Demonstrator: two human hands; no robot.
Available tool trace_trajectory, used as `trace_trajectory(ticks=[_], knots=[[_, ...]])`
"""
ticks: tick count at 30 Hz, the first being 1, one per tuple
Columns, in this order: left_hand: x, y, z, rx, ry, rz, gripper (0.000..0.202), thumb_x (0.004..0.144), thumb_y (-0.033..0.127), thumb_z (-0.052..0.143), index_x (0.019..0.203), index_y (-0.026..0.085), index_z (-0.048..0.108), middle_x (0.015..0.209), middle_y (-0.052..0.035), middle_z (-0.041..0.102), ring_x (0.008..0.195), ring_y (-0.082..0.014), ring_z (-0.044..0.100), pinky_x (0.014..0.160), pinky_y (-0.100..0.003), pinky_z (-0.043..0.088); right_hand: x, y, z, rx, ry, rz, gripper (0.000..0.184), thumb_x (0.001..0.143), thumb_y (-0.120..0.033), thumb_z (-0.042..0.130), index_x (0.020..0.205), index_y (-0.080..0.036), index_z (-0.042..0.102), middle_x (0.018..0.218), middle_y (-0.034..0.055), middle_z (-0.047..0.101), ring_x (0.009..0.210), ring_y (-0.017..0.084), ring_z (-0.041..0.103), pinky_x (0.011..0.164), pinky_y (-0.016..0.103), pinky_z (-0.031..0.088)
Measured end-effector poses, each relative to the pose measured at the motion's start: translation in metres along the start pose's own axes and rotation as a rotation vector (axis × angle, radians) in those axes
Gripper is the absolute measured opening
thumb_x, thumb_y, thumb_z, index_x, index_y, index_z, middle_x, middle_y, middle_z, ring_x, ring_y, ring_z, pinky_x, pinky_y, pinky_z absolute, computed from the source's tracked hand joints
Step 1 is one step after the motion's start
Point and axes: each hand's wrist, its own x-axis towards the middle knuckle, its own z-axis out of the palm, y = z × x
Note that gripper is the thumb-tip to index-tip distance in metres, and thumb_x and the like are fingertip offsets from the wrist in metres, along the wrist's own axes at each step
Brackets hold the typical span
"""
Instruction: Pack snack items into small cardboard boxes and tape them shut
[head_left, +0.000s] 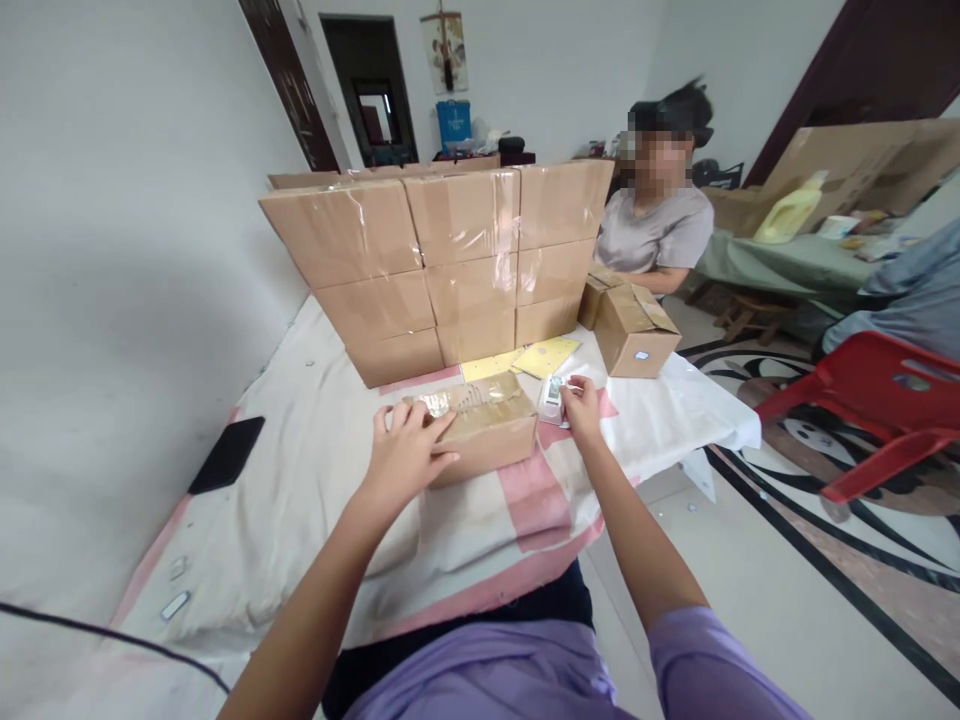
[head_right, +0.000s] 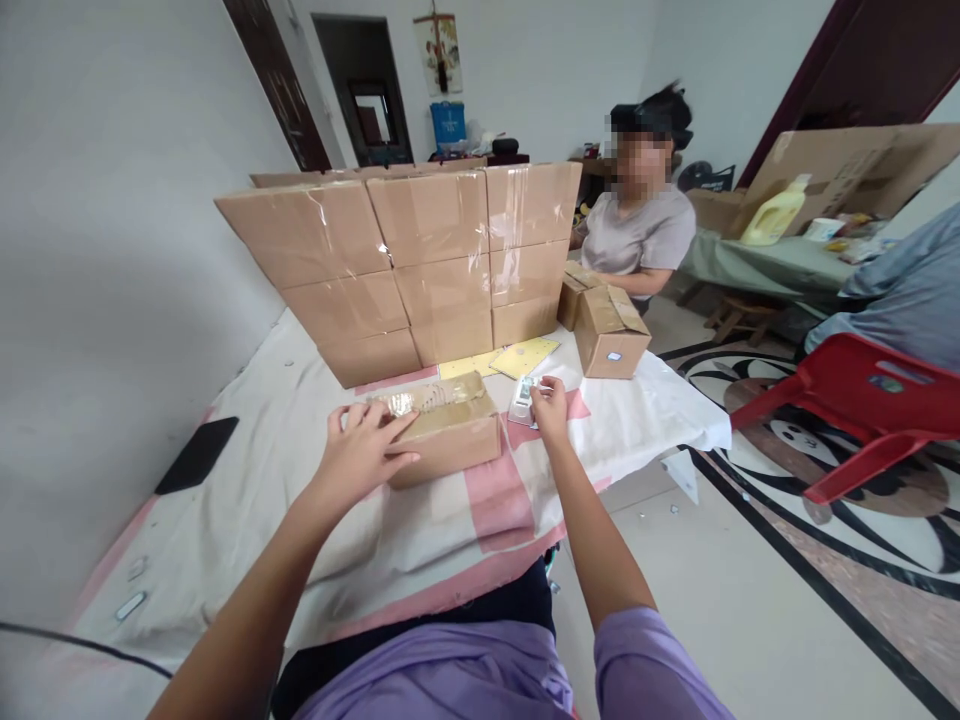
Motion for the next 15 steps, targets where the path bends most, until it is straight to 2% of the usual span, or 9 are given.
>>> trace_trajectory(ticks=[3,6,8,10,12,13,15], knots=[[0.005,-0.016,0.000,-0.019,0.078,-0.023,0.047,0.094,0.055,0.060,0.131,0.029,0.071,0.116,-0.0181,0.062,0.112,-0.0411,0.050,0.108,-0.071,0.025,0.002,0.010,-0.001,-0.012,0.013,0.056,0.055,0.066,-0.056,0.071,0.108,-0.023,0.058,0.112,0.0077,0.061,0.099,0.025,0.059,0.089,0.043,0.055],[0.011,-0.005,-0.002,-0.027,0.158,-0.060,0.052,0.094,0.055,0.060,0.137,0.026,0.067,0.122,-0.0189,0.062,0.113,-0.0416,0.051,0.105,-0.066,0.033,0.002,0.016,-0.002,-0.011,-0.010,0.084,0.060,0.070,-0.057,0.070,0.117,-0.023,0.059,0.121,0.0090,0.061,0.109,0.026,0.059,0.097,0.044,0.054],[0.015,0.022,-0.001,-0.101,0.217,-0.037,0.044,0.096,0.047,0.060,0.133,0.023,0.069,0.115,-0.0170,0.066,0.104,-0.0363,0.056,0.095,-0.054,0.043,0.002,0.017,-0.003,-0.003,-0.026,0.104,0.061,0.078,-0.060,0.063,0.125,-0.022,0.057,0.126,0.0100,0.061,0.113,0.026,0.060,0.099,0.044,0.054],[0.019,0.060,0.006,-0.276,0.209,0.077,0.030,0.098,0.037,0.057,0.119,0.024,0.075,0.097,-0.0118,0.070,0.089,-0.0290,0.061,0.083,-0.043,0.047,0.002,0.017,-0.004,-0.001,-0.040,0.118,0.063,0.083,-0.061,0.058,0.132,-0.022,0.054,0.130,0.0110,0.060,0.115,0.026,0.061,0.102,0.045,0.053],[0.023,0.101,0.023,-0.491,0.056,0.204,0.025,0.098,0.032,0.055,0.110,0.027,0.077,0.083,-0.0075,0.070,0.078,-0.0242,0.063,0.076,-0.038,0.046,0.001,0.016,-0.004,-0.012,-0.053,0.120,0.065,0.083,-0.059,0.061,0.136,-0.023,0.053,0.134,0.0115,0.059,0.118,0.026,0.060,0.106,0.047,0.051],[0.026,0.121,0.035,-0.597,-0.040,0.199,0.026,0.098,0.031,0.055,0.114,0.028,0.075,0.080,-0.0063,0.070,0.075,-0.0229,0.064,0.074,-0.036,0.046,0.001,0.016,-0.004,-0.028,-0.060,0.111,0.066,0.081,-0.057,0.064,0.136,-0.023,0.053,0.136,0.0116,0.057,0.119,0.027,0.058,0.108,0.047,0.050],[0.036,0.152,0.064,-0.818,-0.203,0.070,0.038,0.096,0.032,0.058,0.134,0.029,0.066,0.079,-0.0035,0.070,0.070,-0.0208,0.064,0.070,-0.034,0.046,0.000,0.016,-0.004,-0.073,-0.075,0.080,0.067,0.076,-0.052,0.070,0.135,-0.024,0.055,0.140,0.0118,0.054,0.121,0.027,0.056,0.108,0.046,0.049]])
